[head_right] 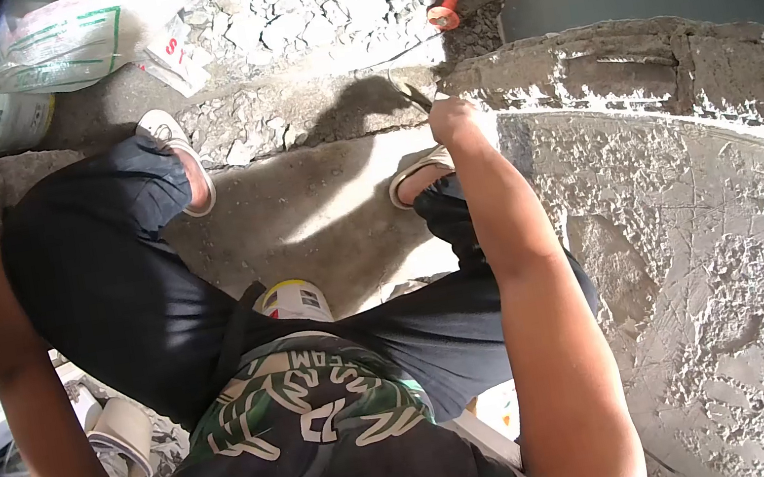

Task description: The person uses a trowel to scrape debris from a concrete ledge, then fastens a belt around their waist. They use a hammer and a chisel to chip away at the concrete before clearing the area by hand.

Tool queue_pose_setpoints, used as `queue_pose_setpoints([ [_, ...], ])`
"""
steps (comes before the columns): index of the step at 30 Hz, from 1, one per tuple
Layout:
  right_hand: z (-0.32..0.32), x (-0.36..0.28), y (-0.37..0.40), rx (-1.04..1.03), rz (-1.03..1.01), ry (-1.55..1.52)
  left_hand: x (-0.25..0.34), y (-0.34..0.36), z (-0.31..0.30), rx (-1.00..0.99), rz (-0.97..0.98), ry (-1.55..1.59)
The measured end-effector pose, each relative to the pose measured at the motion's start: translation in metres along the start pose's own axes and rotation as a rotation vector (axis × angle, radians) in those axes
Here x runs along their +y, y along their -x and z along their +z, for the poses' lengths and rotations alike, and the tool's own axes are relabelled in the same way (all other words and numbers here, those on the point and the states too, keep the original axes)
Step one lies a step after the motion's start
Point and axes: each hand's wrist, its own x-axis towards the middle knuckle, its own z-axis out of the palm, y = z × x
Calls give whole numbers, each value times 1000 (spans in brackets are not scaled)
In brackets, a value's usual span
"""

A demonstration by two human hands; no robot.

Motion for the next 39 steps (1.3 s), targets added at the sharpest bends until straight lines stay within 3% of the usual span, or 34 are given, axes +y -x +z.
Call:
queue_pose_setpoints([
  [4,-5,42,-15,-73,-140,-61,84,69,20,106,-30,-290],
  [7,-7,66,-30,-258,-5,-188,116,99,36,95,-71,-413],
  [8,-8,63,-22,-164,-8,-117,119,103,45,97,-72,-410],
  [10,6,59,-21,-37,1,-31,117,115,66,367,65,-359],
  [14,32,44,-27,-26,-52,-4,111,98,34,136,-64,-157],
  [16,30,46,-23,-20,-65,-32,84,72,20,6,395,-1158],
  [17,29,51,-19,-18,-69,-57,84,71,21,3,401,-1155],
  [19,16,62,-20,-52,-79,-43,87,73,24,72,202,-937],
  [21,4,70,-20,-268,-127,-57,84,74,21,76,212,-957],
  [23,6,84,-23,-239,-120,-137,93,81,26,85,220,-983],
  [25,16,88,-20,-7,-209,-70,109,95,42,186,48,-923],
  [26,28,81,-25,77,-106,-55,110,98,42,184,50,-923],
  [28,28,66,-14,26,-90,-83,110,97,39,115,5,-497],
  [29,18,54,2,-14,-103,-105,110,95,41,111,14,-500],
  [31,29,42,1,-13,-126,-77,111,79,51,237,-281,54],
  [32,27,42,6,1,-179,-117,22,7,8,-12,-81,21],
  [34,34,30,14,105,-342,-237,-42,-30,-27,-466,3,746],
  [35,46,19,16,200,-442,-314,-58,-29,-14,-72,-207,534],
  [36,56,0,18,111,-528,-263,5,-14,21,-244,-349,504],
  [37,61,-22,25,24,-608,-214,55,19,43,-141,-380,460],
  [38,24,-39,70,-169,-436,-485,43,2,40,-227,-434,411],
  [39,-12,-45,119,-362,-272,-756,56,16,57,-142,-408,444],
])
